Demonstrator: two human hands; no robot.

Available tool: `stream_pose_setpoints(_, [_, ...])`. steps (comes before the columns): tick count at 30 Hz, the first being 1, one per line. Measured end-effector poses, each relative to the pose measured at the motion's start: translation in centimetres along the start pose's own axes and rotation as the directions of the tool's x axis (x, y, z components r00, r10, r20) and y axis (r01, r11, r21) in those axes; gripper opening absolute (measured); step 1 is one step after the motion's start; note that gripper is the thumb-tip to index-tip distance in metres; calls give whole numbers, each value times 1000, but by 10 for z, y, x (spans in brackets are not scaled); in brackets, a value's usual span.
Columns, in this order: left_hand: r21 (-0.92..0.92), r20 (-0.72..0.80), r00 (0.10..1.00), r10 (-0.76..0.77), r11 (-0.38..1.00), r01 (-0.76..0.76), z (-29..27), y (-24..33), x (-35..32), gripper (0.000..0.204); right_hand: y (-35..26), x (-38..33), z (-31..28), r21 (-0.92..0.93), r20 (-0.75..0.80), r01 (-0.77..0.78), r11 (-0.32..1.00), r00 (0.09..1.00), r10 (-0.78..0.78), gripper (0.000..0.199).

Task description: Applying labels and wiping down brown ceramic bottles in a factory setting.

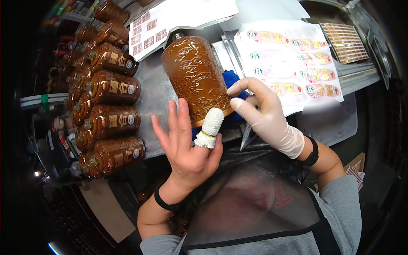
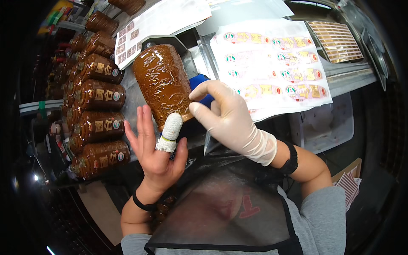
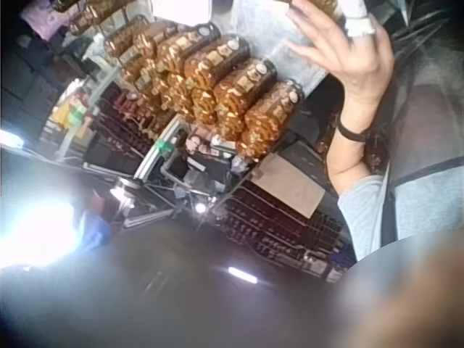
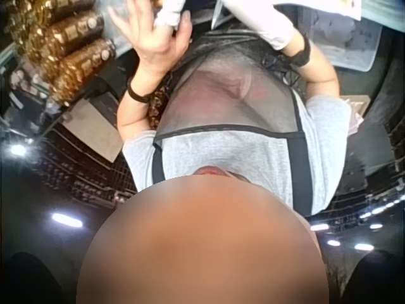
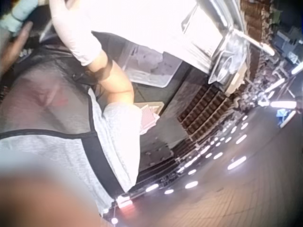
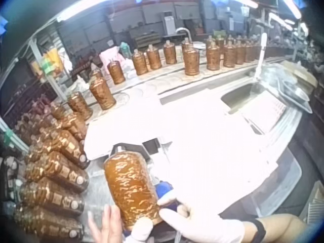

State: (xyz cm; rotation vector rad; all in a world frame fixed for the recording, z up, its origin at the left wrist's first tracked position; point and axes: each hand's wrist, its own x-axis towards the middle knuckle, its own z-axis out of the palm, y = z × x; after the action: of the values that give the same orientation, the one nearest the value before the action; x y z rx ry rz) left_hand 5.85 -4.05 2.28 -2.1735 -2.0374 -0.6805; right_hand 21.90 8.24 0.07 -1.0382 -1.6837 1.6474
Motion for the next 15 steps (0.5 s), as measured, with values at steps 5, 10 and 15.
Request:
stream_pose_setpoints(5, [38,21,999,48,998,-49,-7,2,12,43,5,9,-17,329,-47,-167,930,980,192,15])
stream_pose_setpoints(10, [86,53,990,128,988,-132,-11,2,23,40,18,18,-37,738,28,-327,590,889,458,32])
stream_pose_setpoints(15, [109,68,981,182,976,-189,-3,9,38,36,26,4,-49,820,156,-325,472,919,362,38])
